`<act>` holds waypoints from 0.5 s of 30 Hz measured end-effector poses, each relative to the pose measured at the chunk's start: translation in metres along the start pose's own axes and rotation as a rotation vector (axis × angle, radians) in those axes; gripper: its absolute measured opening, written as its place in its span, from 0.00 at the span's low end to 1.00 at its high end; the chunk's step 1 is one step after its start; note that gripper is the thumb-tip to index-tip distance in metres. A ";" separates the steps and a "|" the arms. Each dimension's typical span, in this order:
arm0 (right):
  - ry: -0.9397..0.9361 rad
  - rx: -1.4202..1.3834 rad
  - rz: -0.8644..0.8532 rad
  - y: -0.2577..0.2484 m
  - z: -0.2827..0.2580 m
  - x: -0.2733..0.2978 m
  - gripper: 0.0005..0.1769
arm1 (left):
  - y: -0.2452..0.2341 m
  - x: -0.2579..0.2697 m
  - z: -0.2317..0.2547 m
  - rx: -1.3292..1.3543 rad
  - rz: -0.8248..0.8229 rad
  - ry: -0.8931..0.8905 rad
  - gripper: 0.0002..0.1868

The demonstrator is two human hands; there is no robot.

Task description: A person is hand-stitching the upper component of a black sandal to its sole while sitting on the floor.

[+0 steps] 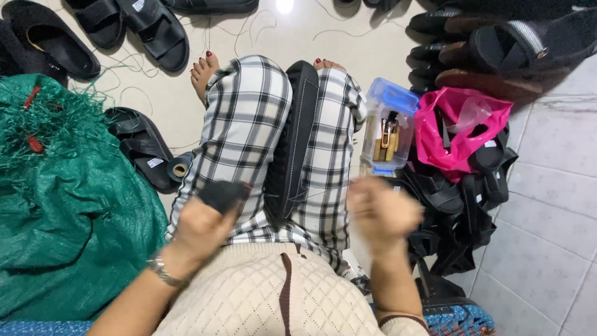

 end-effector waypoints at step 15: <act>0.148 -1.143 -0.284 0.011 -0.007 -0.021 0.05 | -0.008 -0.042 0.045 0.390 -1.159 -0.307 0.18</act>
Point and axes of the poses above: each hand's wrist, its own x-axis away from the middle knuckle, its own y-axis out of the palm, z = x × y, the point moved 7 cm from there along -x, towards the middle knuckle, and after that the axes turned 12 degrees about -x, right-handed, at the moved point
